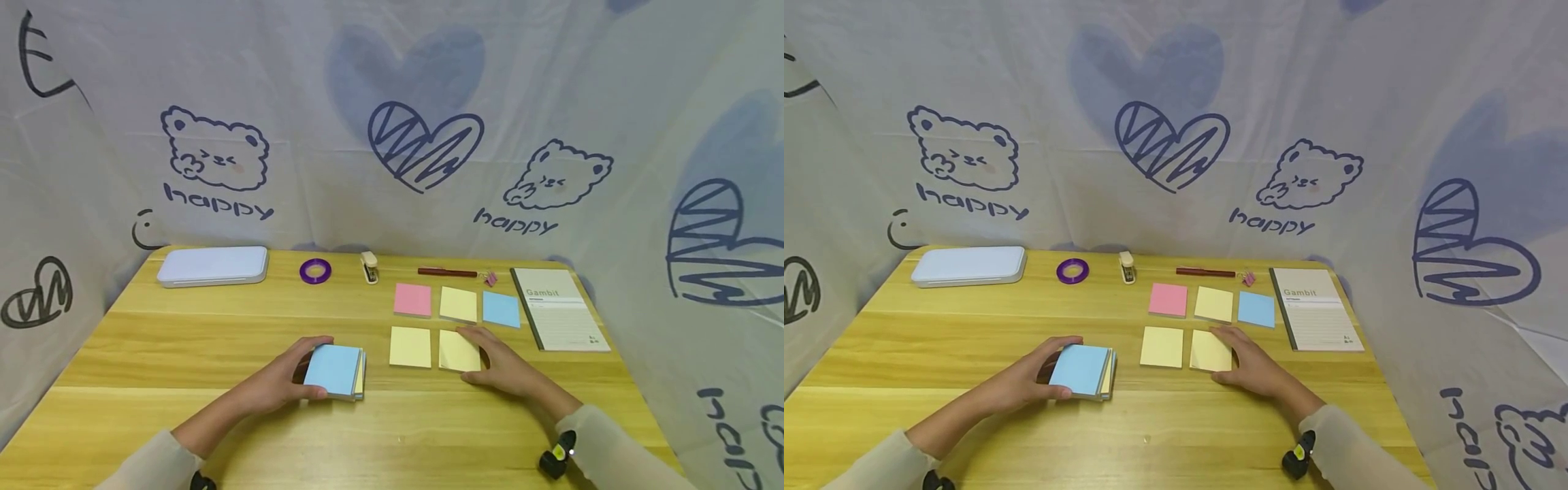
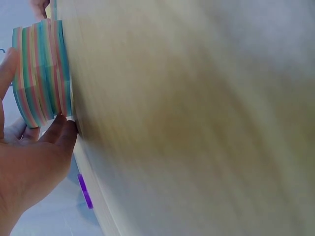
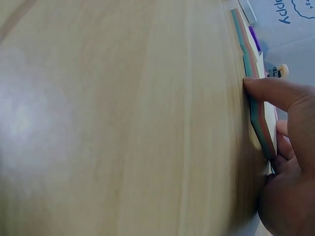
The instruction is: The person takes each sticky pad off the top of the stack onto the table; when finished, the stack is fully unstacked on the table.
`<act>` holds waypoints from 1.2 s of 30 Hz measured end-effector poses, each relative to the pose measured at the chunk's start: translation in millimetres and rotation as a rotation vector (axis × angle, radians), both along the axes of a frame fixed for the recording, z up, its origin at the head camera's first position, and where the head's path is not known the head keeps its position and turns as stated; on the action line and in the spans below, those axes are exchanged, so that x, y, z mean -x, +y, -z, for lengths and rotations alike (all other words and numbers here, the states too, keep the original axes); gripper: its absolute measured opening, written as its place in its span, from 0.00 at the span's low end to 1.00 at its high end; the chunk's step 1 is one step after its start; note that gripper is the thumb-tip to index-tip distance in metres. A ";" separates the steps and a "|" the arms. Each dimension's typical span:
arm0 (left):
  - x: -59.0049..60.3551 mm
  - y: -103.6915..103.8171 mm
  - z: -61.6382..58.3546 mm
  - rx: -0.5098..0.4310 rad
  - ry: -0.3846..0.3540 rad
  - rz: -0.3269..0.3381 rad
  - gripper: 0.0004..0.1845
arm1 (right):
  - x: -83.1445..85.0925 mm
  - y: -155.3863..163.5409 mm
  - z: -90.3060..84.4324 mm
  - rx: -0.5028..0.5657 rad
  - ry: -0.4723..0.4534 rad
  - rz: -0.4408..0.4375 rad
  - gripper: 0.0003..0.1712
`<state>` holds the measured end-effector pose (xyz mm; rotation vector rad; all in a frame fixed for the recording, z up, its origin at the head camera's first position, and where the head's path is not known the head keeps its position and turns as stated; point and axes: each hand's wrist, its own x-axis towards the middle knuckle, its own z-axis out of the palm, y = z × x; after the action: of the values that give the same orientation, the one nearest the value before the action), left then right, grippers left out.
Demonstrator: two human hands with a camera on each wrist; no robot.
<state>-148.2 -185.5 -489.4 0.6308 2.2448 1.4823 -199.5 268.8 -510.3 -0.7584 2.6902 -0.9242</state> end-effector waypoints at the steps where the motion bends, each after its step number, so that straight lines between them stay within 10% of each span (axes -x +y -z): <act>1: 0.0 0.1 0.0 -0.004 -0.005 0.001 0.47 | -0.2 0.0 0.0 0.002 -0.002 0.003 0.51; 25: -1.0 0.5 -0.1 -0.047 -0.030 0.002 0.47 | -11.5 -13.8 -6.3 0.007 0.074 0.079 0.53; 36: 3.8 -3.9 3.0 -0.039 -0.040 0.024 0.53 | -25.4 -62.8 -28.3 0.060 0.037 -0.026 0.52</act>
<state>-152.0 -189.4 -492.4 0.6312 2.1757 1.5171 -174.0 206.0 -482.0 -0.8288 2.6881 -0.9982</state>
